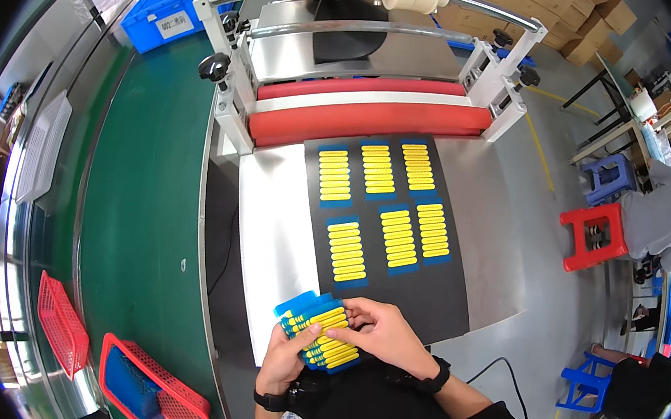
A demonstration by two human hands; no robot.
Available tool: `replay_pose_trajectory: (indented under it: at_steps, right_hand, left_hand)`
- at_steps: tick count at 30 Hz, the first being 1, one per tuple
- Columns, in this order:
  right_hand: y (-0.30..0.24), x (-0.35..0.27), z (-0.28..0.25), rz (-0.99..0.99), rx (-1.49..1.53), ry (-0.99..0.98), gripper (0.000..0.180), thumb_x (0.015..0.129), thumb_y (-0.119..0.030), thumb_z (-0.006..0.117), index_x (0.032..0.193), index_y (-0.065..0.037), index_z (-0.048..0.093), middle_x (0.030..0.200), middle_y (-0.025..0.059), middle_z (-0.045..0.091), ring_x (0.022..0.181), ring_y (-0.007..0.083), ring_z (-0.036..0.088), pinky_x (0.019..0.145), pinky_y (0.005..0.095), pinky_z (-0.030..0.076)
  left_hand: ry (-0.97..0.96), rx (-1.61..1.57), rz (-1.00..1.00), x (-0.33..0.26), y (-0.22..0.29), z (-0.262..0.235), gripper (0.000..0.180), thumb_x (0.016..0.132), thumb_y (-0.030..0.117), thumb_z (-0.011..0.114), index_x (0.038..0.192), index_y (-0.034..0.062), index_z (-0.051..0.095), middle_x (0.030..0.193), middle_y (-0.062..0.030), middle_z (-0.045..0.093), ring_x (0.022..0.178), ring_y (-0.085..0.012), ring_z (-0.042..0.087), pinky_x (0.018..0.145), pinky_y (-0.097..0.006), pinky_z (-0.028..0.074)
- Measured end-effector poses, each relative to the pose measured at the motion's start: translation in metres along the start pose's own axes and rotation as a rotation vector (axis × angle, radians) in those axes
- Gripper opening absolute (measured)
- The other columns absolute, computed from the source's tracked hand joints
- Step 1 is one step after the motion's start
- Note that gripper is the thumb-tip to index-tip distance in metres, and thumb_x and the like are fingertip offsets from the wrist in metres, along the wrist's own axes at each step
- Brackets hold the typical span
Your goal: The worker is aligning yellow magnetic strips onto black sheets and passing them through a manual rolling press machine.
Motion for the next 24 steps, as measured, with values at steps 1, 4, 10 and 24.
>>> replay_pose_trajectory:
  at_steps: [1,4,10,24]
  right_hand:
    - [0.003,-0.002,0.003,0.036,0.036,-0.042,0.037,0.09,-0.019,0.079,0.116,0.005,0.067,0.094,0.0077,0.075,0.077,0.0062,0.066,0.067,0.022,0.051]
    - [0.008,-0.008,0.006,0.093,-0.007,-0.056,0.034,0.091,-0.018,0.078,0.115,0.004,0.068,0.089,0.0076,0.075,0.073,0.0062,0.066,0.066,0.0216,0.051]
    - [0.022,-0.016,0.007,0.126,0.027,0.047,0.026,0.093,-0.013,0.075,0.109,0.006,0.069,0.084,0.0071,0.075,0.073,0.0046,0.066,0.062,0.0208,0.05]
    - [0.029,-0.011,-0.002,0.144,0.057,0.048,0.026,0.091,-0.012,0.077,0.109,0.006,0.071,0.088,0.0038,0.074,0.076,0.0017,0.063,0.065,0.018,0.048]
  left_hand:
    - [-0.017,0.076,0.013,-0.002,0.0,-0.002,0.035,0.096,0.003,0.067,0.129,-0.0022,0.058,0.118,-0.0141,0.07,0.106,-0.0223,0.07,0.091,-0.035,0.057]
    - [0.011,0.131,0.032,-0.001,-0.004,-0.007,0.031,0.091,0.001,0.073,0.121,-0.0003,0.063,0.112,-0.0122,0.073,0.097,-0.019,0.072,0.084,-0.033,0.059]
    - [0.138,0.36,0.08,-0.003,0.001,-0.009,0.032,0.085,-0.002,0.078,0.114,0.0007,0.065,0.104,-0.0119,0.074,0.091,-0.0205,0.074,0.08,-0.033,0.061]
    - [0.029,0.298,0.025,0.002,-0.001,-0.017,0.025,0.089,0.004,0.077,0.111,-0.0014,0.067,0.104,-0.0104,0.074,0.091,-0.0176,0.072,0.082,-0.032,0.059]
Point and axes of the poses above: each hand's wrist, its own x-axis towards the middle knuckle, its own z-axis out of the palm, y = z × x, the point moved 6 cm from there along x, towards the middle knuckle
